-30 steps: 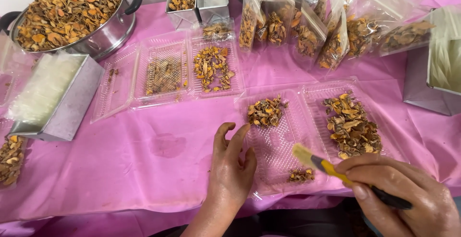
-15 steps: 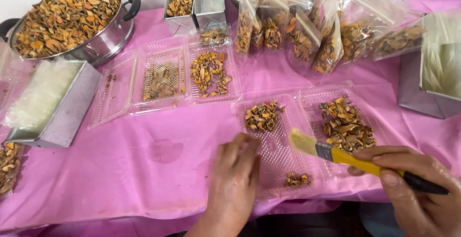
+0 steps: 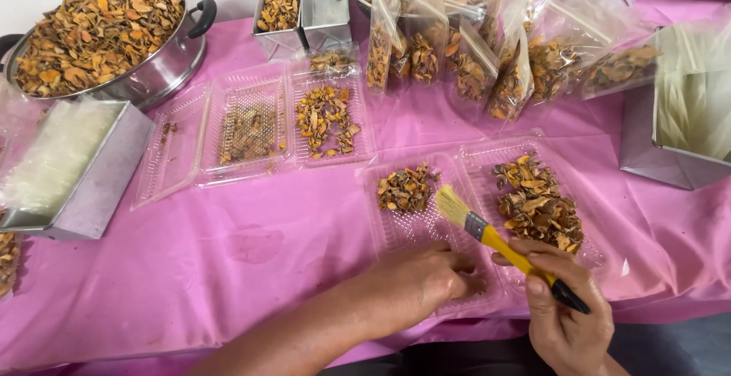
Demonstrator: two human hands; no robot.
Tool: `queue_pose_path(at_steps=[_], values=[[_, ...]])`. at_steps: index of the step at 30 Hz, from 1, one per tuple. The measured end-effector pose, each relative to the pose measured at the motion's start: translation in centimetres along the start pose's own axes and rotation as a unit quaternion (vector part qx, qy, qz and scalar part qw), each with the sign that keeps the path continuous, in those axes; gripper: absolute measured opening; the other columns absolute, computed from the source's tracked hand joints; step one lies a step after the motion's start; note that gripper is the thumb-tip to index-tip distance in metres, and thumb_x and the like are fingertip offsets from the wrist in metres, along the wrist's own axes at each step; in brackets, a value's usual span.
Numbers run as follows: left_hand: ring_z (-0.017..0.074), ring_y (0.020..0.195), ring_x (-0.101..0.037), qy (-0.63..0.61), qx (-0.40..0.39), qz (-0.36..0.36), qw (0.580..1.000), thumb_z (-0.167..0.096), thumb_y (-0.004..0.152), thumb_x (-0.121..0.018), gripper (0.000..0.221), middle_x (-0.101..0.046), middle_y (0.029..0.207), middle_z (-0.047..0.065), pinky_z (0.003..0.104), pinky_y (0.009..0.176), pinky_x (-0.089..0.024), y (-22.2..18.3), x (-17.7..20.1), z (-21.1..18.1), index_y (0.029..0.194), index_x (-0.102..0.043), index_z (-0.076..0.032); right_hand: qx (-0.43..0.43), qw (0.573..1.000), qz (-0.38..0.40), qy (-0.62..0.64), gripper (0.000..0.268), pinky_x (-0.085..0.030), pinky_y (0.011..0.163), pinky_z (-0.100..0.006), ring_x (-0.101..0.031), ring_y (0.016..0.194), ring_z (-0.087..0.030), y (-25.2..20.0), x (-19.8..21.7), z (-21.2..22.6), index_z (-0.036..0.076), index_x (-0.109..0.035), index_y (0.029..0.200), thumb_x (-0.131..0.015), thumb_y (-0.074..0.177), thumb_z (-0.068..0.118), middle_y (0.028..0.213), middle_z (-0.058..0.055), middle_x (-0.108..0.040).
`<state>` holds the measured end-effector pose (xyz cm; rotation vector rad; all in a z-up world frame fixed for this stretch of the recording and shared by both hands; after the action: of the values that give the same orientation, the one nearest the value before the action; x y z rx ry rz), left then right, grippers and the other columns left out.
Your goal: Packaging dried herbs into plastic trays and small bags, using a brush to arrange them neatly.
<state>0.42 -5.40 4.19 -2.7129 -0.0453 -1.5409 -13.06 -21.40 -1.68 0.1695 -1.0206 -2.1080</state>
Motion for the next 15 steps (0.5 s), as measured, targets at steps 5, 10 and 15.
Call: queue_pose_path(at_steps=[5,10,15], values=[[0.0311,0.087,-0.068,-0.022,-0.078,-0.012,0.997,0.007,0.079,-0.067,0.009,-0.07,0.103,0.015,0.041,0.062,-0.05,0.8,-0.7,1.5,0.087,-0.07,0.002,0.018,1.0,-0.001,-0.006,0.022,-0.064,0.096,-0.042,-0.073,0.112,-0.038,-0.2,-0.4,-0.2,-0.007,-0.054,0.112,-0.052,0.101,0.012,0.113,-0.032,-0.07],[0.0309,0.079,-0.065,-0.029,-0.12,-0.03,0.992,0.007,0.081,-0.065,0.005,-0.066,0.091,0.017,0.04,0.061,-0.046,1.1,-1.1,2.0,0.08,-0.063,0.002,0.017,1.0,-0.006,-0.003,0.023,-0.066,0.097,-0.044,-0.074,0.109,-0.04,-0.2,-0.2,-0.4,-0.009,-0.055,0.111,-0.053,0.1,0.011,0.108,-0.032,-0.069],[0.0288,0.073,-0.063,-0.004,-0.105,0.009,0.994,0.001,0.087,-0.06,0.011,-0.064,0.089,0.014,0.042,0.053,-0.045,1.6,0.5,1.1,0.076,-0.061,-0.001,0.021,0.999,-0.023,-0.014,0.023,-0.067,0.093,-0.043,-0.076,0.105,-0.04,-0.3,-0.3,-0.4,-0.009,-0.056,0.109,-0.054,0.1,0.012,0.102,-0.028,-0.069]])
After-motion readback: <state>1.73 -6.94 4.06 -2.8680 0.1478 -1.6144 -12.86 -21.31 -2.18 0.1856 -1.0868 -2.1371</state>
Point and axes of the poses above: each hand's wrist, its own y-axis towards the middle knuckle, its own x-axis out of the back of the hand, z = x × y, the point moved 1 cm from there along y, towards the middle knuckle
